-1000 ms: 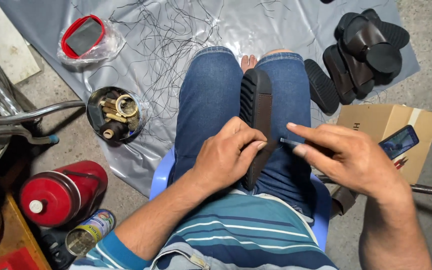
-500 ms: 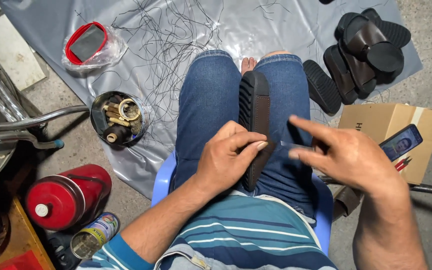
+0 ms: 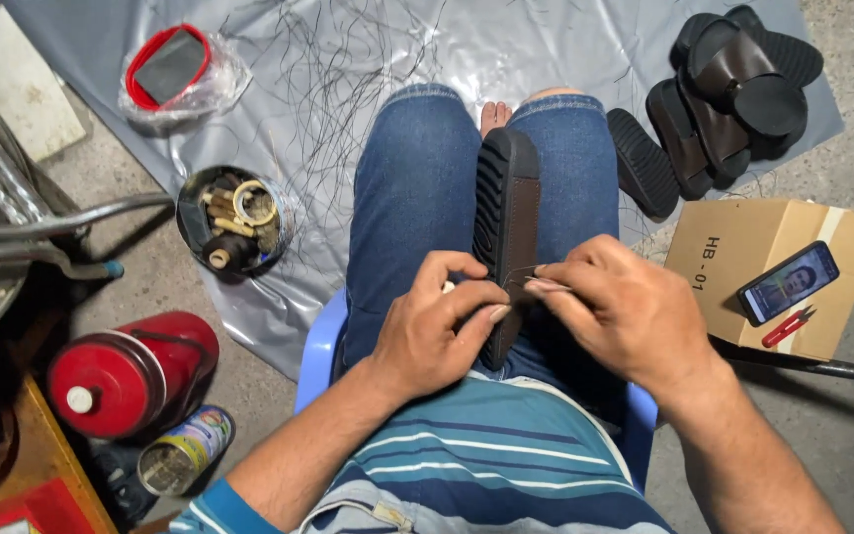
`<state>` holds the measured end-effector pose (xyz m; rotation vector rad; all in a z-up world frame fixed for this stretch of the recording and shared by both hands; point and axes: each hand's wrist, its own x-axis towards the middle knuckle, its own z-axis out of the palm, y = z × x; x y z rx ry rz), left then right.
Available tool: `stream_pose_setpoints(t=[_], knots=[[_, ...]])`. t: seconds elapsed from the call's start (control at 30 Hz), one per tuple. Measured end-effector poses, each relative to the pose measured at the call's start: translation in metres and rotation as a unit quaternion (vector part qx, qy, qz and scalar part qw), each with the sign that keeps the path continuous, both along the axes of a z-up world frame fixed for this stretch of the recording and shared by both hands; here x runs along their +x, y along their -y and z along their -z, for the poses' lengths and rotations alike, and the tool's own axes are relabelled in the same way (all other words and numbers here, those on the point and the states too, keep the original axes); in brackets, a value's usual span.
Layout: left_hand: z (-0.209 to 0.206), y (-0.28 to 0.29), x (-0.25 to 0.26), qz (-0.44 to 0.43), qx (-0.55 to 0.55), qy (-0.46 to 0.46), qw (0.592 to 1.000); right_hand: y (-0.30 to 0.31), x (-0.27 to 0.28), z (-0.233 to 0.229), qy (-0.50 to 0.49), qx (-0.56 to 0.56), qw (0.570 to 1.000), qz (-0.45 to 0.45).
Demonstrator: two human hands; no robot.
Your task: Hand-stitching the sole of a sandal to the upper part using a needle and thread.
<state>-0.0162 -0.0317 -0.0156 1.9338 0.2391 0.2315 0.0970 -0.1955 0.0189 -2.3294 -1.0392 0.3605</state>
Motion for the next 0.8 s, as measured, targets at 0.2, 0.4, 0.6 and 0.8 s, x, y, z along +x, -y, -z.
stream_pose_setpoints(t=[0.2,0.4,0.6,0.8], knots=[[0.005,-0.001,-0.007,0.04,0.088,0.017,0.995,0.006,-0.015,0.019,0.02,-0.129,0.991,-0.029],[0.003,-0.004,-0.008,0.049,0.104,0.02,0.993,0.032,-0.001,0.045,-0.517,0.214,0.813,0.161],[0.004,-0.009,-0.006,0.054,0.106,0.014,0.993,0.078,0.004,0.033,-0.591,0.38,0.692,0.166],[-0.014,-0.016,-0.006,0.068,0.106,-0.026,0.992,0.13,0.045,0.031,-0.243,0.279,0.899,0.232]])
